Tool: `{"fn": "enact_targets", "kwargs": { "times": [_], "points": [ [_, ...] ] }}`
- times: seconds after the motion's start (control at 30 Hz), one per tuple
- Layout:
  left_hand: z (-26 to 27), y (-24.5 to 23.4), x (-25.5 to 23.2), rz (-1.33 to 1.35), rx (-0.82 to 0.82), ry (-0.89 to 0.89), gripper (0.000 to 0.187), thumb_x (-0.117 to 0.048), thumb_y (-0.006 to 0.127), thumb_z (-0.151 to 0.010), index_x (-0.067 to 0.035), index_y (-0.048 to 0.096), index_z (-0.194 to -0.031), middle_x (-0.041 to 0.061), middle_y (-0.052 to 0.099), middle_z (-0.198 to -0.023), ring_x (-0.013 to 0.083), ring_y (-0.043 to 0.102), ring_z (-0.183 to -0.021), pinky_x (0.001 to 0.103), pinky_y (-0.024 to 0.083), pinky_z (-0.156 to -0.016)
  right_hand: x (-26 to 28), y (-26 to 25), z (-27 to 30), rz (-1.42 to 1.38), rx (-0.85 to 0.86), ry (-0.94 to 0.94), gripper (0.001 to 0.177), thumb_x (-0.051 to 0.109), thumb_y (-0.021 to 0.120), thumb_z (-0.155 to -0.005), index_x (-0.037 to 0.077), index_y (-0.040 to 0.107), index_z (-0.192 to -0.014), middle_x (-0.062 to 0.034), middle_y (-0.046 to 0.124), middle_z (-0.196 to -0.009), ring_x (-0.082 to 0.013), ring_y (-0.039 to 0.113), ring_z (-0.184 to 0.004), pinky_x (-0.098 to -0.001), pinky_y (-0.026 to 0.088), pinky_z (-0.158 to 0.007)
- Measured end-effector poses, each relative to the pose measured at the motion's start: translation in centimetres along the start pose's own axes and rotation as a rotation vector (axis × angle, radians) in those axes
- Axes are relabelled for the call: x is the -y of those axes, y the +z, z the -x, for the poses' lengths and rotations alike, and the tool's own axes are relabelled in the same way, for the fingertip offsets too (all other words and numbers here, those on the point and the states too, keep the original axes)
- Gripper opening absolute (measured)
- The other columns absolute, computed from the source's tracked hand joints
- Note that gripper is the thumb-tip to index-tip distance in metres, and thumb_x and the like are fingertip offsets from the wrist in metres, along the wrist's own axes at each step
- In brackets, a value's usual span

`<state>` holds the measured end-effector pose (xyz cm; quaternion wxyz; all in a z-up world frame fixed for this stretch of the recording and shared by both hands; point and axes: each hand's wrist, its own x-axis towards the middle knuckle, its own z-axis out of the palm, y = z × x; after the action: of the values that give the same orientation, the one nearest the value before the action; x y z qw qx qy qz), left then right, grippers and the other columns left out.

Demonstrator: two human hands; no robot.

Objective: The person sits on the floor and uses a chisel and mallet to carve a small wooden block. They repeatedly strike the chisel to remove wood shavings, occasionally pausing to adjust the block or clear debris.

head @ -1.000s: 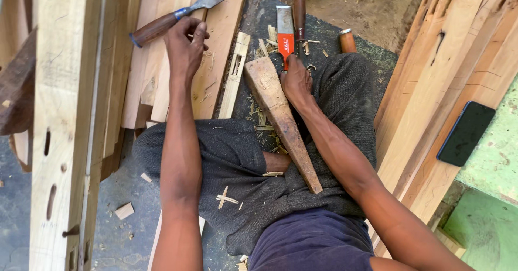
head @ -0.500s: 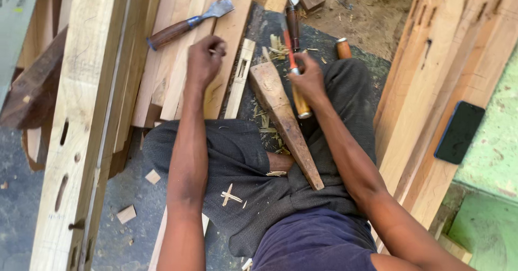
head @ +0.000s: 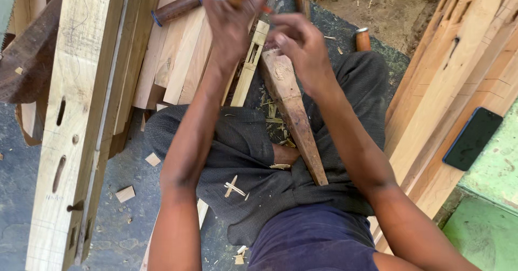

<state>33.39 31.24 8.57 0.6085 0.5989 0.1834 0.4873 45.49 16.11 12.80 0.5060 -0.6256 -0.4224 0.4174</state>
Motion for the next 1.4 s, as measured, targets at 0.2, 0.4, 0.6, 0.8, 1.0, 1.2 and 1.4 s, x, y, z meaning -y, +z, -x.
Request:
{"fn": "enact_targets", "kwargs": {
  "times": [0.2, 0.4, 0.6, 0.8, 1.0, 1.2, 1.4],
  "points": [
    [0.5, -3.9, 1.0, 0.282, -0.083, 0.015, 0.031, -0.022, 0.079, -0.098, -0.001, 0.06, -0.111, 0.01, 0.064, -0.086, 0.0174, 0.067, -0.063, 0.032, 0.057, -0.048, -6.0, -1.9, 8.8, 0.742, -0.042, -0.052, 0.046, 0.014, 0.071, -0.095, -0.003, 0.058, -0.136, -0.0197, 0.064, -0.126, -0.0299, 0.065, -0.116, -0.042, 0.055, -0.099],
    [2.0, -4.5, 0.8, 0.203, 0.078, 0.03, 0.032, -0.018, 0.08, -0.096, 0.001, 0.059, -0.111, 0.01, 0.063, -0.082, 0.0154, 0.068, -0.058, 0.032, 0.058, -0.051, -6.7, 1.3, 16.1, 0.734, 0.201, 0.422, 0.097, 0.022, 0.079, -0.085, 0.005, 0.015, -0.156, -0.0274, 0.041, -0.13, -0.0411, 0.052, -0.119, -0.0547, 0.047, -0.102],
    [2.8, -3.3, 2.9, 0.251, 0.096, 0.04, 0.032, -0.02, 0.081, -0.095, -0.002, 0.059, -0.11, 0.007, 0.058, -0.079, 0.0145, 0.066, -0.058, 0.029, 0.062, -0.049, -6.8, 1.5, 14.5, 0.726, 0.216, 0.635, 0.106, 0.02, 0.075, -0.085, 0.016, 0.002, -0.161, -0.0222, 0.043, -0.125, -0.0385, 0.061, -0.11, -0.0505, 0.054, -0.101],
    [1.7, -3.4, 3.1, 0.237, 0.141, -0.064, 0.034, -0.028, 0.083, -0.091, -0.002, 0.063, -0.099, 0.006, 0.06, -0.071, 0.0161, 0.067, -0.054, 0.032, 0.061, -0.051, -7.2, 1.4, 14.3, 0.693, 0.167, 0.603, 0.11, 0.018, 0.079, -0.082, 0.011, 0.002, -0.159, -0.0296, 0.036, -0.142, -0.0437, 0.051, -0.126, -0.0535, 0.045, -0.107],
    [0.1, -3.6, 3.9, 0.384, 0.211, -0.128, 0.036, -0.031, 0.084, -0.094, -0.003, 0.062, -0.091, 0.006, 0.055, -0.069, 0.0146, 0.059, -0.048, 0.03, 0.056, -0.045, -7.3, 0.8, 13.8, 0.463, 0.096, 0.811, 0.099, 0.019, 0.077, -0.078, 0.004, 0.018, -0.155, -0.029, 0.053, -0.139, -0.0394, 0.059, -0.124, -0.0516, 0.047, -0.109],
    [0.4, -3.3, 3.7, 0.261, 0.234, -0.086, 0.04, -0.036, 0.086, -0.093, -0.003, 0.064, -0.092, 0.006, 0.059, -0.07, 0.0156, 0.063, -0.052, 0.03, 0.062, -0.047, -6.6, -0.4, 14.4, 0.29, -0.05, 0.739, 0.08, 0.02, 0.079, -0.07, 0.001, 0.045, -0.14, -0.0223, 0.066, -0.125, -0.0329, 0.068, -0.113, -0.046, 0.057, -0.096],
    [0.7, -2.1, 2.8, 0.196, 0.152, -0.147, 0.052, -0.044, 0.091, -0.088, -0.004, 0.063, -0.105, 0.005, 0.065, -0.083, 0.0163, 0.068, -0.067, 0.032, 0.065, -0.063, -4.2, -5.1, 15.1, 0.372, -0.242, 0.143, 0.077, 0.024, 0.084, -0.082, -0.001, 0.045, -0.144, -0.017, 0.06, -0.128, -0.0296, 0.063, -0.119, -0.0433, 0.054, -0.105]
  ]
}}
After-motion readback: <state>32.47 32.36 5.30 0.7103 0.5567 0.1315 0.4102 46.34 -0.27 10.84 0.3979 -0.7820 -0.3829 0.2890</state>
